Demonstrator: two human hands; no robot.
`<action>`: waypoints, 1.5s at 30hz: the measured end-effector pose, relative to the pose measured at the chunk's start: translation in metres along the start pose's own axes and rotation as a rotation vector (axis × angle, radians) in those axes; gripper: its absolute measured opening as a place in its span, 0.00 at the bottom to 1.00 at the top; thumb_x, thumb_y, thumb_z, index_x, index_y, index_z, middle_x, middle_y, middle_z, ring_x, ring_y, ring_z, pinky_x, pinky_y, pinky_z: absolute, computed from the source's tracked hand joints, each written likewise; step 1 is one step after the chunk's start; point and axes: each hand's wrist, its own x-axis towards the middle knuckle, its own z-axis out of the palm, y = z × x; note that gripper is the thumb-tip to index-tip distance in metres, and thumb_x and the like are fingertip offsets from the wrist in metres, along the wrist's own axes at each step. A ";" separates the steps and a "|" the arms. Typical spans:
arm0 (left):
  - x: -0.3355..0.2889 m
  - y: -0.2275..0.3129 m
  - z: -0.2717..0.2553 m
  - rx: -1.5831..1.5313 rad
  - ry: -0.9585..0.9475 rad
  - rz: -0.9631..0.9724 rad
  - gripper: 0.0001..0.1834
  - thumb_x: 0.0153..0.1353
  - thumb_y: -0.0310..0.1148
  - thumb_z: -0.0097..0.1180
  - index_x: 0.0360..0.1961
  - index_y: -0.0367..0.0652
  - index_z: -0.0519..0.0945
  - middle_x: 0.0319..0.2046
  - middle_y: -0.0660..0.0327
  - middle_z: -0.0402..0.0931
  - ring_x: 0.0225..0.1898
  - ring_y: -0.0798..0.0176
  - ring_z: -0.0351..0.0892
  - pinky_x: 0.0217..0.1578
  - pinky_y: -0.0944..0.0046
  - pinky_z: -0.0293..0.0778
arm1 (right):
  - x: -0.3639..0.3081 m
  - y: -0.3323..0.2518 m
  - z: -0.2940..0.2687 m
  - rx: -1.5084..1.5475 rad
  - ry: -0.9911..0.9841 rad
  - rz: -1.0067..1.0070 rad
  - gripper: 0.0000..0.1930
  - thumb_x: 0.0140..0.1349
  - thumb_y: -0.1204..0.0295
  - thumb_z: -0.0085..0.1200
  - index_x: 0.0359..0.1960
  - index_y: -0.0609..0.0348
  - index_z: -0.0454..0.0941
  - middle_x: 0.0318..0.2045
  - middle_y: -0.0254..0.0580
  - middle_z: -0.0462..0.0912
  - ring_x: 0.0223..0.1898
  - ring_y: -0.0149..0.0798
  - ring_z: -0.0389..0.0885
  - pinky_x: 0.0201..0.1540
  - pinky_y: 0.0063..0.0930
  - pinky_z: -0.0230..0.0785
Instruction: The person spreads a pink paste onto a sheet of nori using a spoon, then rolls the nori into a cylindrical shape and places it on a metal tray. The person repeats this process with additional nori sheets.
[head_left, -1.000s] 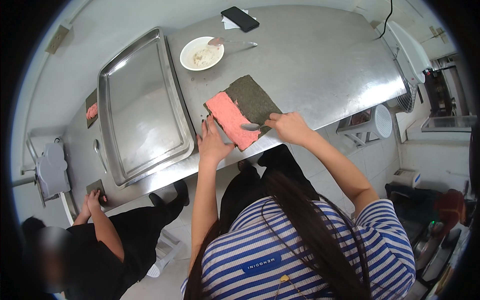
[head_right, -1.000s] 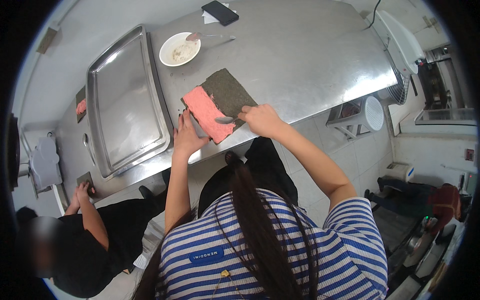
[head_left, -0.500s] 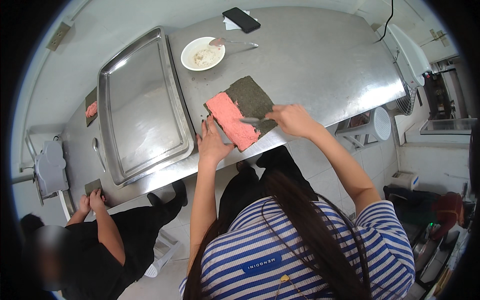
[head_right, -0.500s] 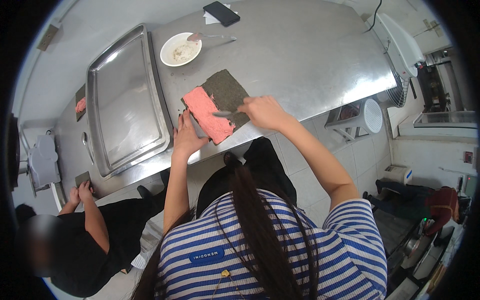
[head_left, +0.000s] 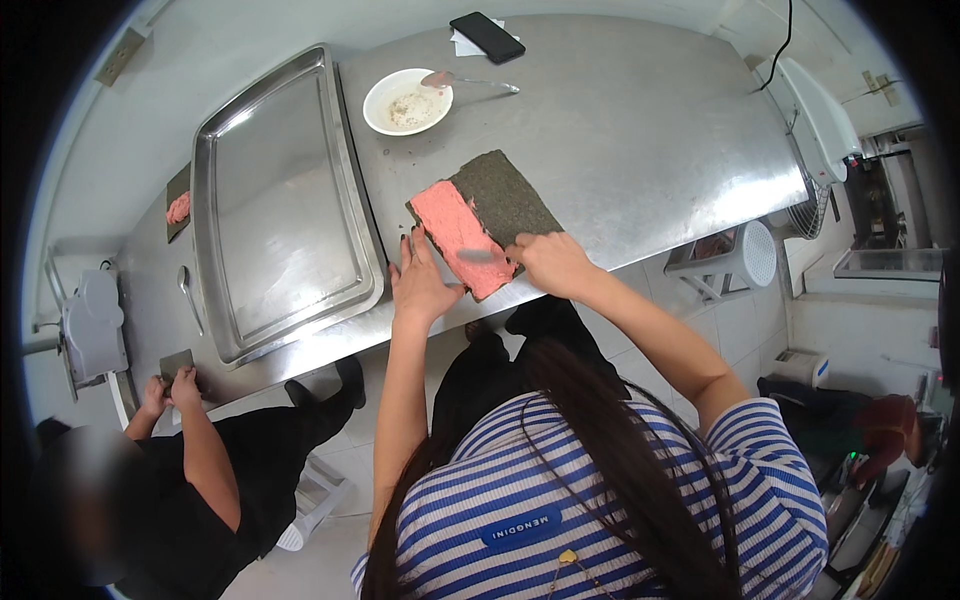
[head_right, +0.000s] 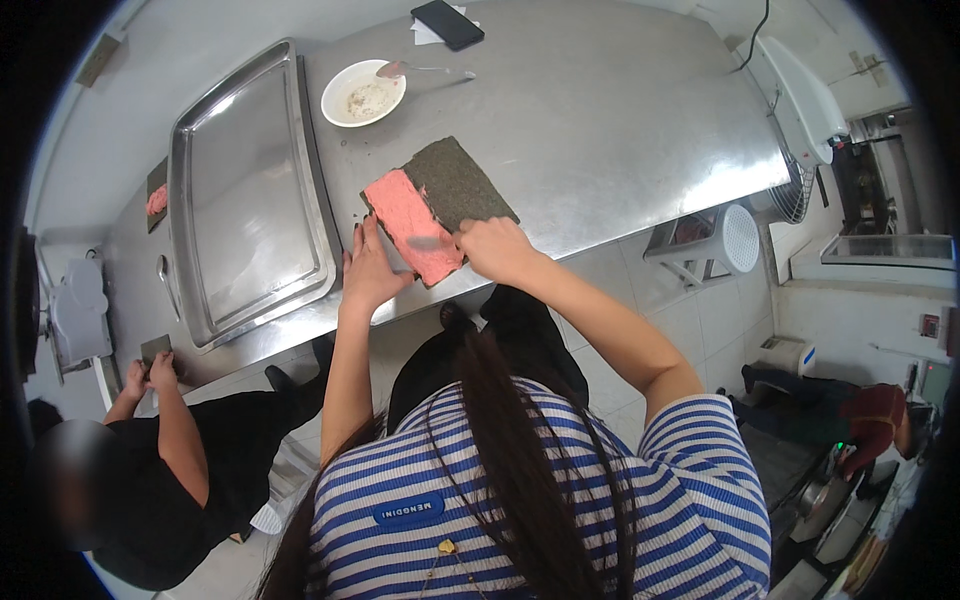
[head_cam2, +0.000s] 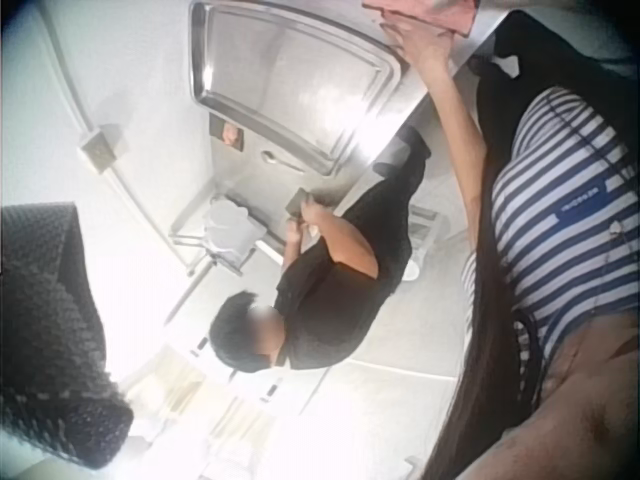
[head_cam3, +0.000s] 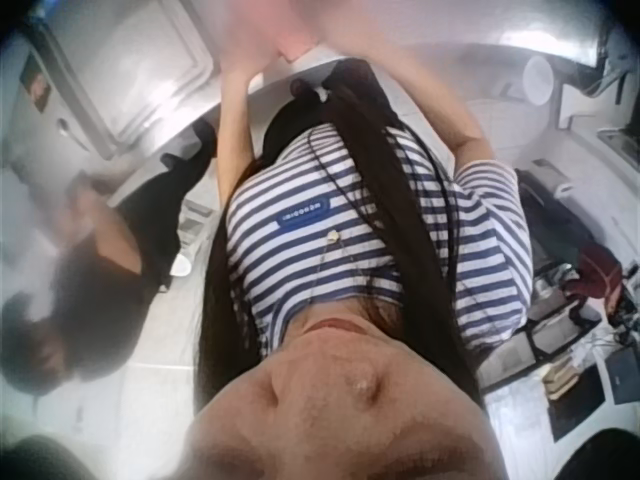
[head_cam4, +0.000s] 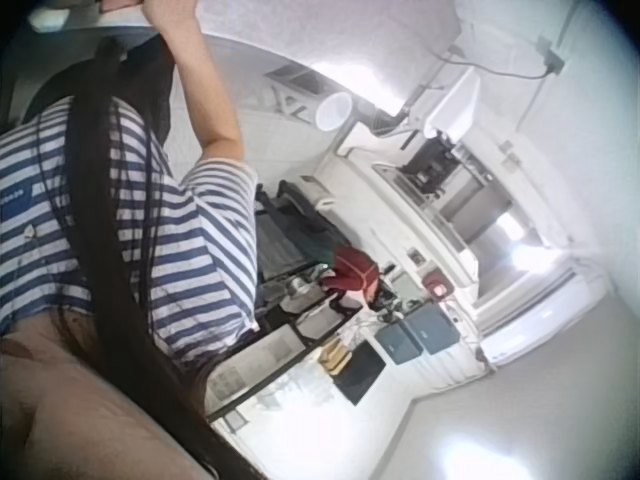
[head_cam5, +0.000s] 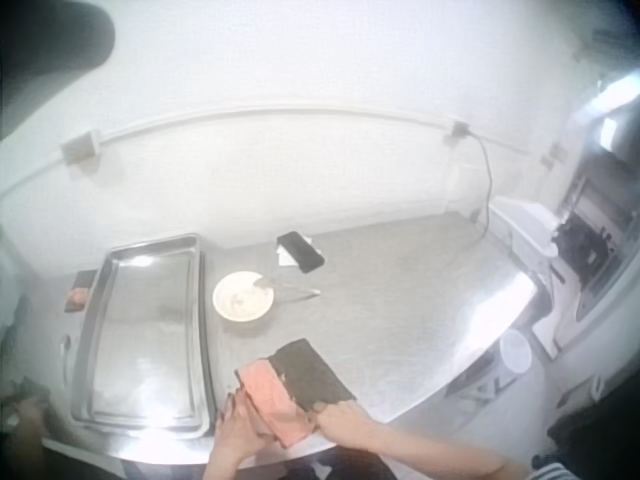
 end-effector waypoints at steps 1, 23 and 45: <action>0.000 -0.001 0.000 0.001 0.005 0.004 0.62 0.37 0.39 0.70 0.69 0.38 0.42 0.69 0.50 0.51 0.71 0.49 0.44 0.65 0.39 0.47 | -0.004 0.001 -0.002 0.018 -0.031 -0.021 0.16 0.48 0.78 0.50 0.39 0.51 0.83 0.33 0.44 0.80 0.33 0.51 0.82 0.35 0.45 0.73; -0.014 0.022 0.040 -0.136 0.227 0.079 0.61 0.43 0.45 0.68 0.68 0.34 0.40 0.68 0.44 0.46 0.70 0.36 0.38 0.66 0.36 0.36 | 0.013 0.059 0.011 0.099 0.424 0.230 0.12 0.55 0.76 0.46 0.39 0.58 0.79 0.31 0.45 0.79 0.33 0.48 0.82 0.34 0.42 0.73; -0.006 0.042 0.044 -0.159 0.208 -0.016 0.63 0.39 0.45 0.70 0.67 0.33 0.40 0.68 0.44 0.46 0.70 0.34 0.36 0.66 0.36 0.34 | 0.015 0.048 0.013 0.228 0.350 0.238 0.14 0.52 0.76 0.48 0.39 0.52 0.84 0.31 0.46 0.81 0.31 0.52 0.80 0.34 0.43 0.73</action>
